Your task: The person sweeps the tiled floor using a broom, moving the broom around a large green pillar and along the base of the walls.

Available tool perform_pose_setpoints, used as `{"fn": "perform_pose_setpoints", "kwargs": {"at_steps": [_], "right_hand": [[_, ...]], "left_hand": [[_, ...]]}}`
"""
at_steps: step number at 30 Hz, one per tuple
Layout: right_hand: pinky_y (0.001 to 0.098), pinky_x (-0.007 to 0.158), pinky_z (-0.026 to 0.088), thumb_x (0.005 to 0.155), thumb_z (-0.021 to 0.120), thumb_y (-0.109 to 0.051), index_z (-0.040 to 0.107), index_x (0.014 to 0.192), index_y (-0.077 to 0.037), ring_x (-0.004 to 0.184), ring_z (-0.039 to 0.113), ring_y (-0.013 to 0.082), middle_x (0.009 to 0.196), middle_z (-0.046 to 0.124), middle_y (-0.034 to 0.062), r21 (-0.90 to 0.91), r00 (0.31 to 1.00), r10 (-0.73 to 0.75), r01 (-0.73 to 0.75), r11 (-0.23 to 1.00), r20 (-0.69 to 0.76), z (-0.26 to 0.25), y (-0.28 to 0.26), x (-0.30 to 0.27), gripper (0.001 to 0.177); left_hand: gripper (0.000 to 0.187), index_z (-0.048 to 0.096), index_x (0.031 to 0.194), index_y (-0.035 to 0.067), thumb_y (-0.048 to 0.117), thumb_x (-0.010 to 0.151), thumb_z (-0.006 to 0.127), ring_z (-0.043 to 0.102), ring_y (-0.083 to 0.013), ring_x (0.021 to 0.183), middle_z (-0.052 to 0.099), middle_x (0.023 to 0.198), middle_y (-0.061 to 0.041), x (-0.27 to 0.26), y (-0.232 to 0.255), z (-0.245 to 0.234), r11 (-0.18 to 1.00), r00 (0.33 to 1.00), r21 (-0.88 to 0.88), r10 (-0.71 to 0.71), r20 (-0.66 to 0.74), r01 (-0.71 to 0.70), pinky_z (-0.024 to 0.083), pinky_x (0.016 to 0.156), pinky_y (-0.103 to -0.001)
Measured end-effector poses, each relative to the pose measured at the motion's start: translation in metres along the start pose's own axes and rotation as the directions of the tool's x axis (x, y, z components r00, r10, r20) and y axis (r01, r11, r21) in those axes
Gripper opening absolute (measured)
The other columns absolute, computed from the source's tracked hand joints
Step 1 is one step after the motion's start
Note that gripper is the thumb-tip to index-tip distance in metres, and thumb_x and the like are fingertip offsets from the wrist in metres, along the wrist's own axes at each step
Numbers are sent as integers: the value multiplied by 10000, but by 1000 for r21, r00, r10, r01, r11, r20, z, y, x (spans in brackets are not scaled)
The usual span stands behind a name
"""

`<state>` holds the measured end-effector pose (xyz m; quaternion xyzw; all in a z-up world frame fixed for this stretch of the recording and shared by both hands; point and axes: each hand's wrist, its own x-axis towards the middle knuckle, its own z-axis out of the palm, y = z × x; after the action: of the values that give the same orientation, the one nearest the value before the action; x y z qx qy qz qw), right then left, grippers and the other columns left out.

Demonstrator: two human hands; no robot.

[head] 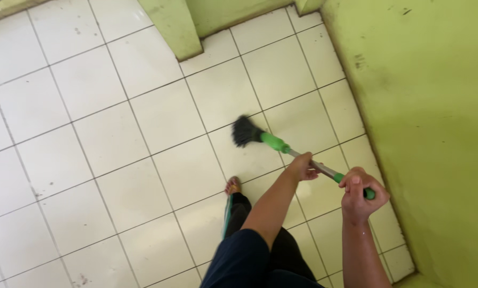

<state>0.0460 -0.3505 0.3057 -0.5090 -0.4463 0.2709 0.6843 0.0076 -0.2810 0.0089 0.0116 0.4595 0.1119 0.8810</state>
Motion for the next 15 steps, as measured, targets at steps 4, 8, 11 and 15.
{"fn": "perform_pose_setpoints", "kwargs": {"at_steps": [4, 8, 11, 15], "right_hand": [[300, 539, 415, 999, 595, 25, 470, 697, -45, 544, 514, 158, 641, 522, 67, -91, 997, 9, -2, 996, 72, -27, -19, -13, 334], [327, 597, 431, 924, 644, 73, 462, 689, -52, 589, 541, 166, 666, 552, 59, -85, 961, 4, 20, 996, 278, -42, -22, -11, 322], [325, 606, 443, 867, 669, 104, 475, 685, -49, 622, 536, 149, 682, 566, 41, -58, 850, 106, -89, 994, 516, -51, -15, 16, 307], [338, 619, 440, 871, 686, 77, 532, 716, -18, 686, 553, 175, 705, 577, 66, -76, 716, 254, -271, 959, 650, -45, 10, 48, 238]], "left_hand": [[214, 441, 1142, 82, 96, 929, 419, 686, -227, 977, 706, 1172, -68, 14, -11, 43, 982, 977, 21, -186, -103, 189, 540, 876, -503], [203, 360, 1162, -12, -15, 961, 381, 720, -295, 928, 701, 1093, -191, 6, -32, 37, 804, 999, -593, -43, 24, 48, 567, 878, -481], [169, 381, 1098, 33, 23, 997, 516, 674, -250, 802, 672, 915, -118, -5, -33, 19, 557, 956, -824, 167, 240, 109, 602, 823, -421], [227, 429, 1033, -20, 166, 976, 548, 577, -249, 801, 566, 863, -120, -24, -20, -21, 342, 965, -936, 206, 164, 86, 542, 825, -439]]}}
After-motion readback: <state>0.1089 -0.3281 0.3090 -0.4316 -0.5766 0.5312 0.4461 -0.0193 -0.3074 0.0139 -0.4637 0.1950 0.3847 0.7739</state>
